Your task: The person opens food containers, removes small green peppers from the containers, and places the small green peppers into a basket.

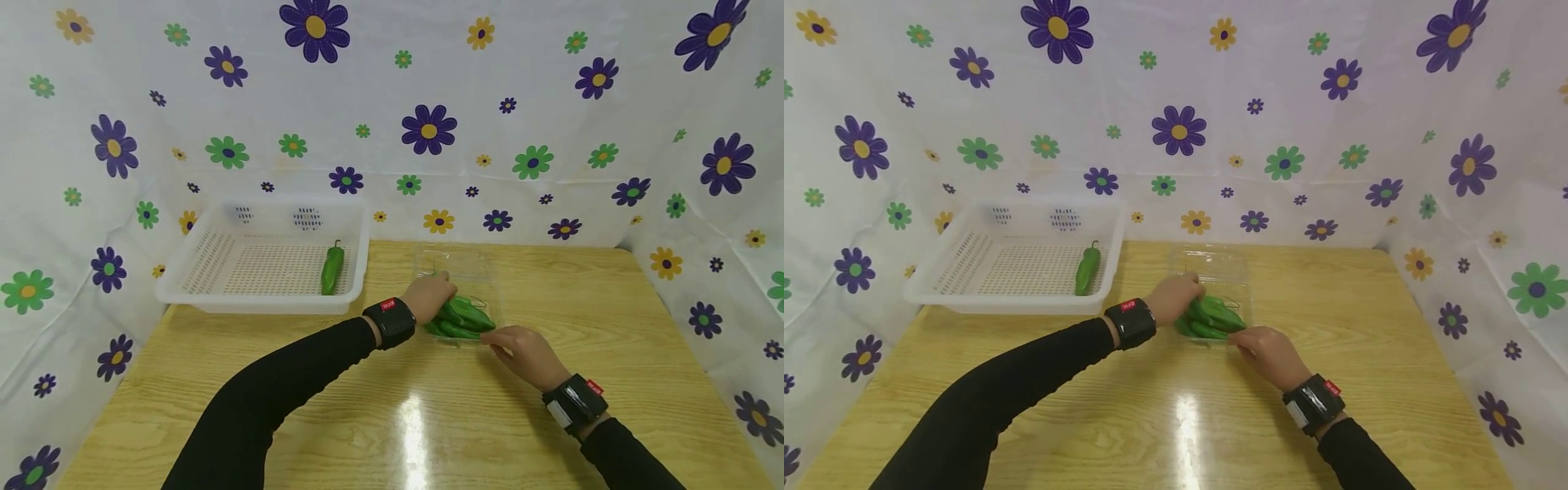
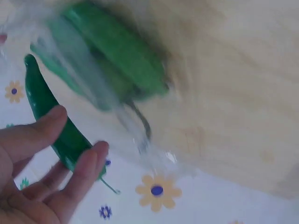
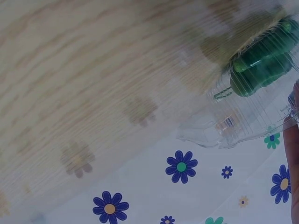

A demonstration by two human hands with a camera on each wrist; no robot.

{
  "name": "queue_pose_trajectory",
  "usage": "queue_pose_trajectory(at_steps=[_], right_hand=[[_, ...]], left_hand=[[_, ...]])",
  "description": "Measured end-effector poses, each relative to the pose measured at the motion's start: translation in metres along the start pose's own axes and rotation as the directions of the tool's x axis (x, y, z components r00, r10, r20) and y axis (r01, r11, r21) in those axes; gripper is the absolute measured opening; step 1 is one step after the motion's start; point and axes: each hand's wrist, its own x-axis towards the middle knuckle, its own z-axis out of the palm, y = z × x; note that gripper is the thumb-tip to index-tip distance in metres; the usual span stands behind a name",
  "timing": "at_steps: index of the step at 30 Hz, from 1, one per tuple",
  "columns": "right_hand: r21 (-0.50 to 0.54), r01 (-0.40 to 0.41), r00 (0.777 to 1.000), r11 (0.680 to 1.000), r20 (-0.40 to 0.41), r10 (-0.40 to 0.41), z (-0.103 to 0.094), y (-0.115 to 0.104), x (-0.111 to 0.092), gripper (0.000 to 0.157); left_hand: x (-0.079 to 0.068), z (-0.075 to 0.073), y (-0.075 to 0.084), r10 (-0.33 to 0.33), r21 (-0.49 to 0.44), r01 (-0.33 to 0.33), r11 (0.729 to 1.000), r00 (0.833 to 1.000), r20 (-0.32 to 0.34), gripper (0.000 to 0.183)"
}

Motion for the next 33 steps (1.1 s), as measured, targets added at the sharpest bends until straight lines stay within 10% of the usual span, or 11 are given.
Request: queue_pose_trajectory(at_steps=[12,18,26,33], right_hand=[[-0.017,-0.004,1.0,1.0,0.015,0.004,-0.002,-0.002,0.003,0.029],[-0.015,-0.003,1.0,1.0,0.01,0.003,-0.003,-0.002,0.003,0.029],[-0.019,-0.008,1.0,1.0,0.018,0.008,-0.003,-0.002,0.003,0.029],[-0.016,-0.012,0.999,1.0,0.035,0.013,-0.002,-0.002,0.003,0.029]], left_hand=[[-0.023,-0.075,-0.053,0.24,-0.167,-0.229,0.959,0.97,0.049,0.011],[-0.039,-0.12,-0.077,0.221,-0.117,-0.208,0.971,0.968,0.119,0.012],[-0.056,-0.129,-0.128,0.177,-0.087,-0.167,0.982,0.975,0.137,0.014],[-0.067,-0.107,-0.185,0.118,-0.084,-0.108,0.991,0.984,0.136,0.017]])
